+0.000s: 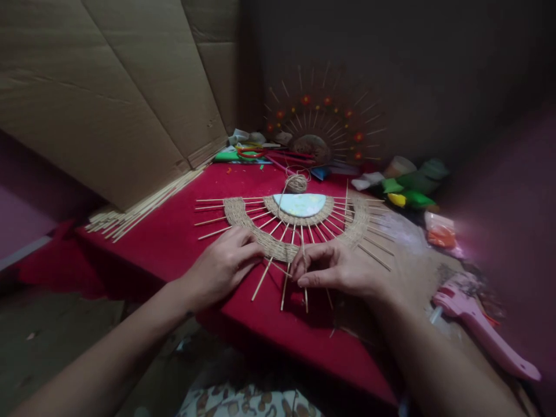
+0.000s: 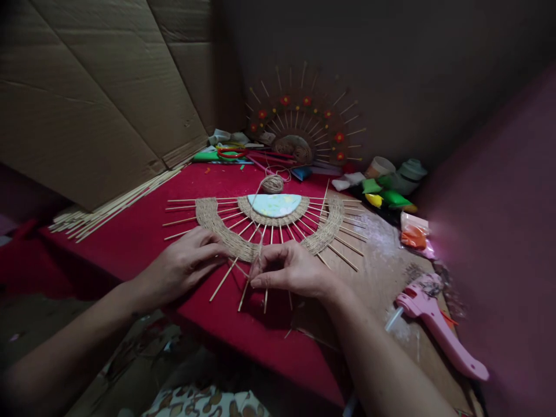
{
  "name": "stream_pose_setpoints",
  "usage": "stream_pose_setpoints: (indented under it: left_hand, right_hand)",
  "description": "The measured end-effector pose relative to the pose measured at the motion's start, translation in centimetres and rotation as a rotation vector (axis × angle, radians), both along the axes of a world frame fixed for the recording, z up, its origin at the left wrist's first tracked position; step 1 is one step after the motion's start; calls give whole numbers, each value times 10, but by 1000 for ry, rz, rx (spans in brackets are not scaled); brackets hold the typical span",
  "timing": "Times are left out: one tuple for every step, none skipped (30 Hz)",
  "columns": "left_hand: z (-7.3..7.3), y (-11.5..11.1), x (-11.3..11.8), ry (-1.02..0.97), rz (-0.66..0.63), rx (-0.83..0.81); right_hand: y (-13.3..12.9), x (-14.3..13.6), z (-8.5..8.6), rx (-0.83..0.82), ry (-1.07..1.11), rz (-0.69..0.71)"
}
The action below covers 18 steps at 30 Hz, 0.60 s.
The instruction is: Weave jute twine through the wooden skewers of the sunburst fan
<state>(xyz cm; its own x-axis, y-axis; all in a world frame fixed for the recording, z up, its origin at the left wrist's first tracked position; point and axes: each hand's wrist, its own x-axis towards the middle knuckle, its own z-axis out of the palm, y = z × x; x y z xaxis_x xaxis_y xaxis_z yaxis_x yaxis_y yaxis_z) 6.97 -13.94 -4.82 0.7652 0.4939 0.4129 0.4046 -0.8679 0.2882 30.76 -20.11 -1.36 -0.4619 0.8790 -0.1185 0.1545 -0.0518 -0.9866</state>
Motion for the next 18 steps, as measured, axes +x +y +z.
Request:
stream_pose_setpoints:
  left_hand:
    - [-1,0,0,1,0,6]
    - [-1,1,0,-1,0,12]
    - [-2,1,0,-7,-2,16]
    - [-2,0,0,-13,-7,16]
    - [-2,0,0,-19,-12,14]
    - [-1,0,0,-22,-20,10]
    - [-1,-1,0,-23,-32,5]
    - [-1,-1,0,-20,-45,0]
    - [-1,-1,1,-16,-56,-3]
    - [-1,-1,1,-11,-66,-2]
    - [-1,-1,2,-6,-71,0]
    - [-1,-1,3,-1,-74,1]
    - [-1,-1,3,6,-76,1]
    - [-2,-1,4,12,-77,-1]
    - [-2,-1,4,17,-78,-3]
    - [-2,-1,4,19,-79,-4]
    - [-2,-2,5,20,-81,-2]
    - [-2,-2,5,17,-83,3]
  right_hand:
    - [0,0,1,12,18,-1]
    - [1,1,1,30,36,-11]
    - [1,1,2,45,49,-22]
    - [1,2,3,51,55,-33]
    - [1,2,3,47,53,-39]
    - [0,3,4,30,43,-40]
    - [0,3,4,3,28,-41]
    - [0,3,4,-30,7,-46]
    - [0,2,5,-62,-14,-61]
    - [0,2,5,-88,-35,-91]
    - [1,2,5,-109,-58,-134]
    - [2,2,4,-126,-89,-184]
    - [4,2,4,-143,-125,-239]
    - [5,2,3,-165,-169,-289]
    - [7,2,2,-186,-221,-334]
    - [8,3,2,-184,-286,-380]
    - [8,3,1,-134,-364,-453]
    - [8,2,1,-24,-453,-563]
